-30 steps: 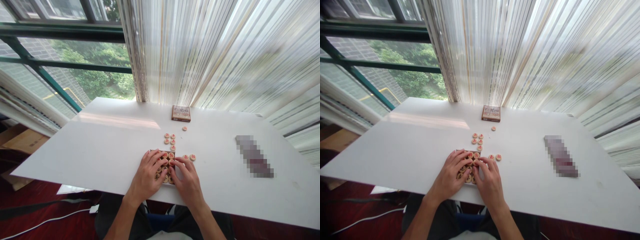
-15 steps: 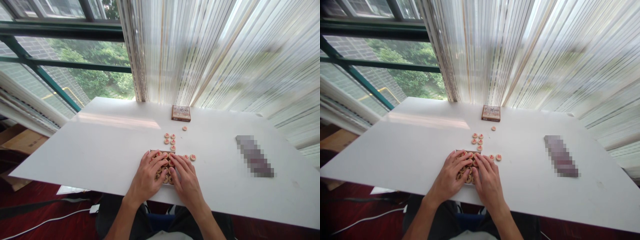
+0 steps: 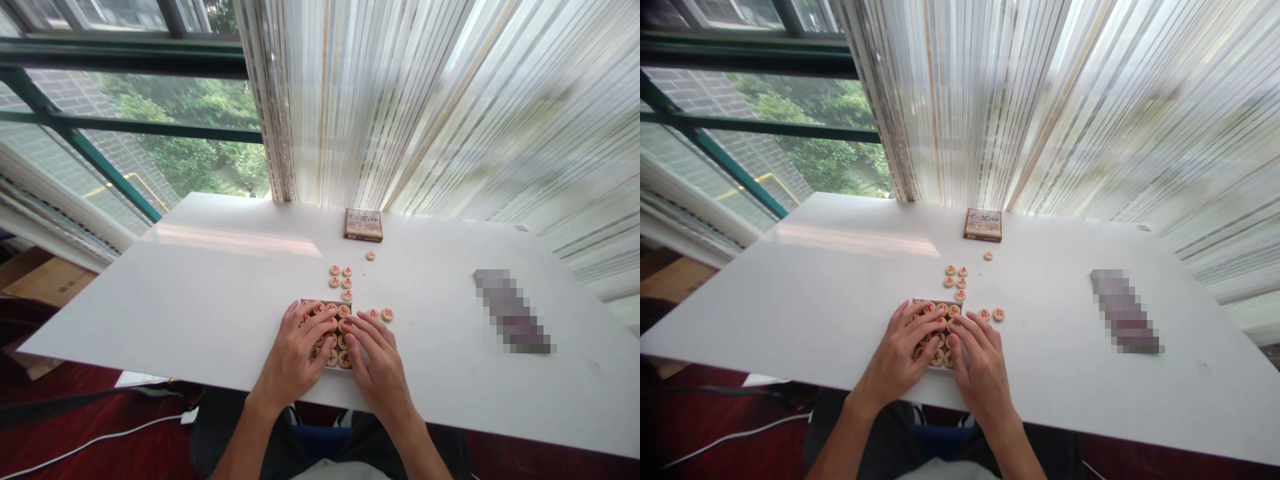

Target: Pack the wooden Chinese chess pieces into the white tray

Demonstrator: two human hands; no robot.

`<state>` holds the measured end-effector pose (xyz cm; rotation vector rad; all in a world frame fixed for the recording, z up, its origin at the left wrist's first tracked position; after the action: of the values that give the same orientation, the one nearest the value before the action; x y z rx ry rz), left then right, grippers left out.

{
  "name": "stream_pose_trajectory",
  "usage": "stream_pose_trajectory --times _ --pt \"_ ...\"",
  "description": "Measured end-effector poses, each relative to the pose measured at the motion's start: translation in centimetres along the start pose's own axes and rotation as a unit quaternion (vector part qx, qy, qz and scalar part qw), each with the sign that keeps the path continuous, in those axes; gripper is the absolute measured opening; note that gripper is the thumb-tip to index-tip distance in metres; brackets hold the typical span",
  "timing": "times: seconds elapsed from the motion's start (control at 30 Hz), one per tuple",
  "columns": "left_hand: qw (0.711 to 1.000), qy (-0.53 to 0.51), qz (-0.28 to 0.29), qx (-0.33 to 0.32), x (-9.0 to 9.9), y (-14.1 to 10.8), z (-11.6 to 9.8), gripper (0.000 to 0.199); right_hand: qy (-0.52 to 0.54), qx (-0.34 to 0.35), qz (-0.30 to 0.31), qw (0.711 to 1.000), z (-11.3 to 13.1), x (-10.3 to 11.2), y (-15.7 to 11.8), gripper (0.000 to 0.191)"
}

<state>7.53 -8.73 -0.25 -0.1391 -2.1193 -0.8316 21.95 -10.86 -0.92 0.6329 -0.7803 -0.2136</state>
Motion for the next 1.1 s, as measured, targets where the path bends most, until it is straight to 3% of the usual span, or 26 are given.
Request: stream_pose_trajectory --times 0.43,0.67,0.77,0.9,1.1 --pt "0.999 -0.027 -0.008 0.017 0.1 0.0 0.4 0.029 0.032 -0.019 -0.010 0.999 -0.3 0.2 0.0 0.029" --pt "0.986 -0.131 -0.049 0.086 1.2 -0.2 1.7 0.034 0.125 -0.136 -0.058 0.981 -2.5 2.6 0.0 0.022" --pt "0.979 -0.153 -0.073 0.116 1.6 -0.5 2.5 0.035 0.105 -0.180 -0.067 0.976 -4.3 4.4 -0.2 0.022" --pt "0.978 -0.146 -0.073 0.132 1.4 -0.6 2.9 0.037 0.021 -0.142 -0.072 0.987 -5.6 6.3 0.0 0.023" --pt "0.975 -0.134 -0.056 0.170 0.7 -0.6 3.5 0.068 -0.062 -0.054 -0.035 0.996 -5.3 5.2 0.4 0.030"
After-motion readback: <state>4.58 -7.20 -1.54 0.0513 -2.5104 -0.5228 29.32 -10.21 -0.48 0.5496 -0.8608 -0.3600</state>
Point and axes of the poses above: each hand's wrist, its own y-axis towards the middle knuckle, its own x-axis out of the back of the hand, z = x × y, the point moved 8 cm from there along y, towards the middle knuckle, and after that the axes turned 7 degrees about -z, right-handed, at the moved point
